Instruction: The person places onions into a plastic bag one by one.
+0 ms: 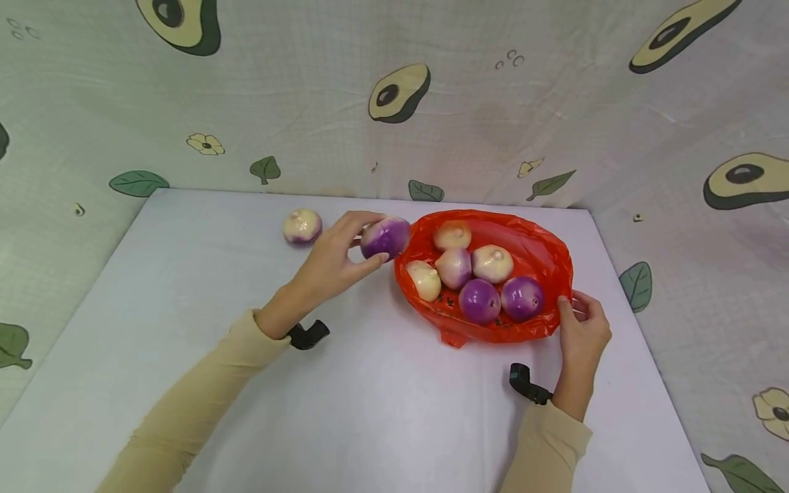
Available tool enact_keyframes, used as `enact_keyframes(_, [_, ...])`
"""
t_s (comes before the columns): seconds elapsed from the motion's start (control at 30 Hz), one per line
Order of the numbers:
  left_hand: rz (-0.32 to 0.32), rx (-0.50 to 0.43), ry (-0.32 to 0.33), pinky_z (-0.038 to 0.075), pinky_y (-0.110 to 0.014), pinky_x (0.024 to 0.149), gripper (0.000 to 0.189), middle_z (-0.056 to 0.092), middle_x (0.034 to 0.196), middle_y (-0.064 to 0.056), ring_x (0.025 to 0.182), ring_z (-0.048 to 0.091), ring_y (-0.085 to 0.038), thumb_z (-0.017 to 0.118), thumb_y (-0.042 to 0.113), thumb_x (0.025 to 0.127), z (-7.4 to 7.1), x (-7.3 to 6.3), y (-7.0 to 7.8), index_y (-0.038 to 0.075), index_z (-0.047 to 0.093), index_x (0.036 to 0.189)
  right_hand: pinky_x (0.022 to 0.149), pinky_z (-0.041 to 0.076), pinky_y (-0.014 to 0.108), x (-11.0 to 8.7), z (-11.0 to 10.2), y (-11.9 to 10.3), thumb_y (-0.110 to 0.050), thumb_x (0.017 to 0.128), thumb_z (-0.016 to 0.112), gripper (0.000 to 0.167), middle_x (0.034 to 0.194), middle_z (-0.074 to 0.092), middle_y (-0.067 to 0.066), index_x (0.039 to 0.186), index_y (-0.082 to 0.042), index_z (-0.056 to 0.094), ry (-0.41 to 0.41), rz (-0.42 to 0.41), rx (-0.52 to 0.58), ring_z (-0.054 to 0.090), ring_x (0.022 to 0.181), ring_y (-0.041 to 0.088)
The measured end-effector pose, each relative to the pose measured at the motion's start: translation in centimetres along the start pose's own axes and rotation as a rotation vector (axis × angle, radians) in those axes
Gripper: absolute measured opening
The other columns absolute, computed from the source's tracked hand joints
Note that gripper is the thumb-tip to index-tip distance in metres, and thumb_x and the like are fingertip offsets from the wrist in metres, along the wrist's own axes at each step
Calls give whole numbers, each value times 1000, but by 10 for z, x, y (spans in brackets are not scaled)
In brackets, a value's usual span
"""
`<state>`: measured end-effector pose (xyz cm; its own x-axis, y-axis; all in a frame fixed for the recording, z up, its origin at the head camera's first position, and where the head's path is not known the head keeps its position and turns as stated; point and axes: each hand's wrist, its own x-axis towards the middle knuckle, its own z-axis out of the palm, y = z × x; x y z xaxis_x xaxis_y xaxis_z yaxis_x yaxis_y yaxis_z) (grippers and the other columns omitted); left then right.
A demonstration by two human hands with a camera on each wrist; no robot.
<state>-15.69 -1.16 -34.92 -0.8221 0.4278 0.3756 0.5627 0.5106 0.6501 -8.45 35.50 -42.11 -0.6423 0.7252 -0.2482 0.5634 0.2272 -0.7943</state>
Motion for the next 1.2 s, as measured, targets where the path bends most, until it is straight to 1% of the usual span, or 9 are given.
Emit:
enact_keyframes(0.2, [19, 37, -106, 46, -30, 98, 52, 49, 132, 0, 118, 50, -14, 64, 30, 87, 17, 11, 19, 16, 45, 133, 98, 44, 23, 1, -1, 0, -45, 90, 52, 50, 118, 51, -7, 136, -25, 47, -11, 14, 10, 45, 91, -2])
enact_keyframes(0.33, [-9, 92, -214, 46, -34, 97, 54, 47, 136, -2, 118, 48, -19, 61, 32, 89, 30, 20, 28, 16, 42, 137, 95, 46, 21, 7, -1, 6, -46, 89, 54, 50, 118, 52, -6, 135, -26, 48, -9, 1, 15, 47, 93, 1])
enact_keyframes(0.47, [-41, 171, -285, 48, -32, 94, 56, 47, 138, -4, 113, 46, -21, 61, 32, 89, 45, 29, 30, 15, 41, 138, 65, 52, 16, 20, -1, 17, -53, 85, 55, 54, 111, 53, -9, 132, -27, 50, -10, -44, 18, 49, 91, 0])
enact_keyframes(0.53, [-52, 219, -303, 47, -31, 94, 57, 47, 138, -4, 113, 45, -20, 61, 32, 89, 50, 33, 30, 15, 40, 139, 63, 52, 16, 23, -1, 21, -56, 84, 56, 55, 111, 54, -10, 131, -28, 51, -8, -56, 19, 50, 91, 0])
enact_keyframes(0.57, [-54, 238, -307, 47, -31, 94, 57, 47, 138, -3, 112, 45, -20, 61, 31, 89, 53, 35, 29, 15, 40, 139, 59, 51, 14, 24, -1, 22, -56, 84, 56, 54, 109, 53, -12, 130, -28, 51, -5, -60, 24, 50, 90, 0])
enact_keyframes(0.73, [-59, 297, -304, 48, -30, 93, 55, 46, 139, -3, 110, 46, -21, 61, 28, 89, 61, 40, 25, 14, 41, 138, 85, 50, 18, 19, 0, 20, -52, 86, 54, 53, 122, 53, -2, 132, -26, 50, 3, -49, 26, 50, 98, 6])
enact_keyframes(1.0, [-71, 351, -277, 51, -32, 88, 52, 49, 129, -8, 104, 49, -22, 62, 28, 88, 62, 39, 20, 14, 46, 136, 49, 47, 13, 37, -1, 32, -54, 83, 58, 53, 106, 53, -14, 130, -29, 52, -3, -77, 39, 50, 87, -2])
enact_keyframes(1.1, [-88, 360, -288, 51, -30, 86, 52, 48, 122, -9, 99, 51, -21, 62, 30, 88, 63, 40, 17, 14, 48, 135, 69, 53, 17, 34, 0, 30, -52, 85, 57, 53, 116, 56, -6, 131, -27, 51, -4, -81, 35, 53, 92, 3])
enact_keyframes(1.2, [-98, 380, -316, 52, -30, 87, 51, 51, 118, -10, 97, 55, -20, 60, 31, 89, 64, 40, 15, 10, 48, 134, 75, 52, 15, 24, 0, 24, -51, 86, 56, 52, 116, 57, -6, 131, -26, 52, 5, -94, 36, 53, 92, 2])
